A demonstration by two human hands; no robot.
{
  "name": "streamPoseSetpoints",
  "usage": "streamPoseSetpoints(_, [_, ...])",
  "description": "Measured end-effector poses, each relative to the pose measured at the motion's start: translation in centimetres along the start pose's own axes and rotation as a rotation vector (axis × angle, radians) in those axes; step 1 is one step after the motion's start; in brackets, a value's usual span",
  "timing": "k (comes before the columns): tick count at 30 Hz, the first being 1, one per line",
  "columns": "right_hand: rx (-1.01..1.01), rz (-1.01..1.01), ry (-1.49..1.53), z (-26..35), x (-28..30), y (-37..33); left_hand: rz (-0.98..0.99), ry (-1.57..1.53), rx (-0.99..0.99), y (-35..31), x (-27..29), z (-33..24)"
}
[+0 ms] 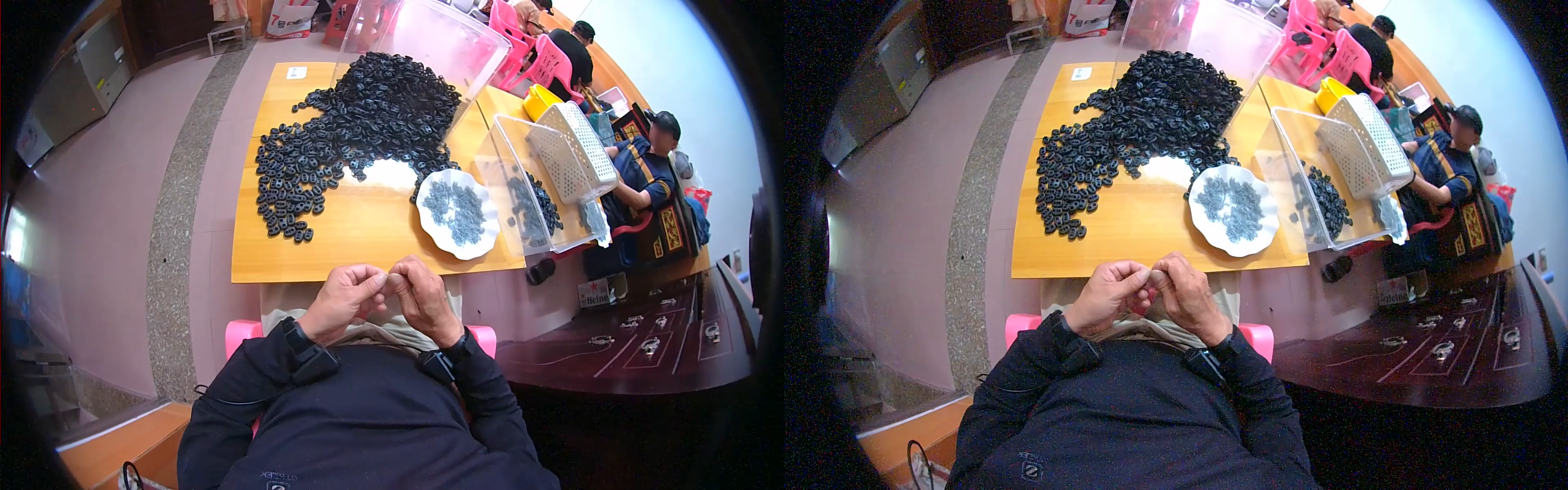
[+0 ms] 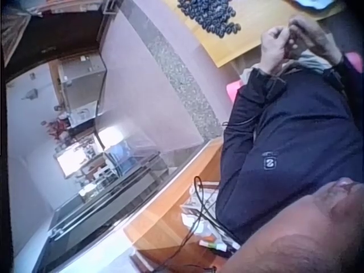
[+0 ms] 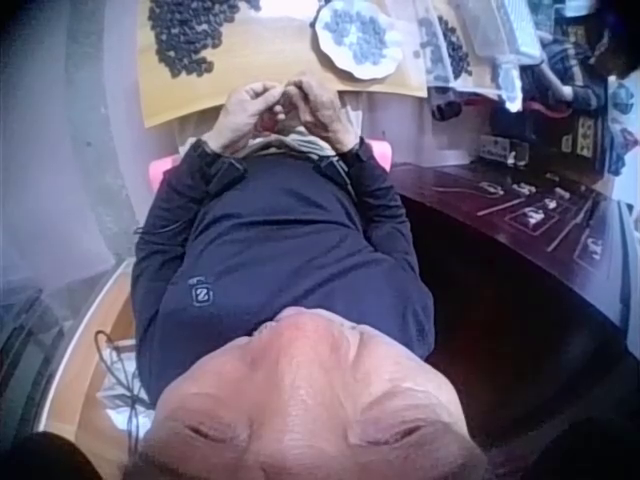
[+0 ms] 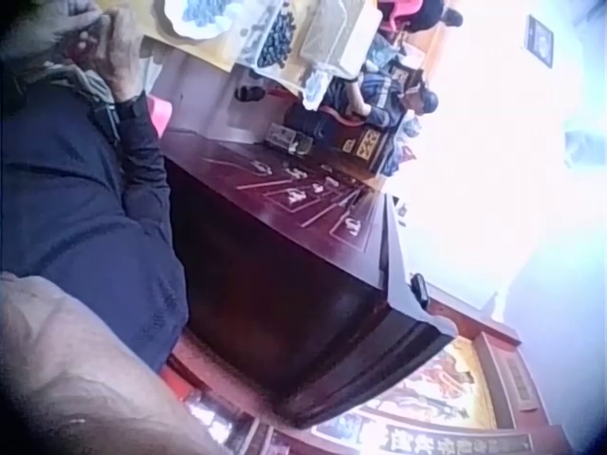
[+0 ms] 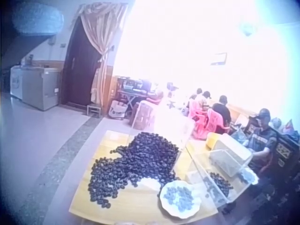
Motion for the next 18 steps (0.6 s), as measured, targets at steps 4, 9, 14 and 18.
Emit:
streamPoseSetpoints(4, [-0.091, -0.029, 0.012, -0.1, -0.1, 0.0, 0.007, -0.026, -0.040, 0.1, -0.2, -0.2])
streamPoseSetpoints(9, [-0.036, -0.036, -0.039, -0.2, -0.2, 0.0, -0.018, -0.022, -0.033, 0.0, -0.2, -0.3])
streamPoseSetpoints(14, [-0.009, -0.046, 0.020, -0.4, -0.1, -0.1, -0.014, -0.044, -0.090, 0.0, -0.3, -0.6])
streamPoseSetpoints(18, [-0.227, 0.034, 0.199, -2.3, -0.6, -0.8, -0.017, -0.037, -0.107, 0.0, -0.3, -0.7])
Point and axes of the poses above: each hand's wrist, its own y-axis towards the middle knuckle, its own x-axis out of the back of the hand, z = x × y, the point moved 7 cm from there along y, towards the middle knuckle, and after that the axes turned 4 degrees about -z, right-handed, at the moved point
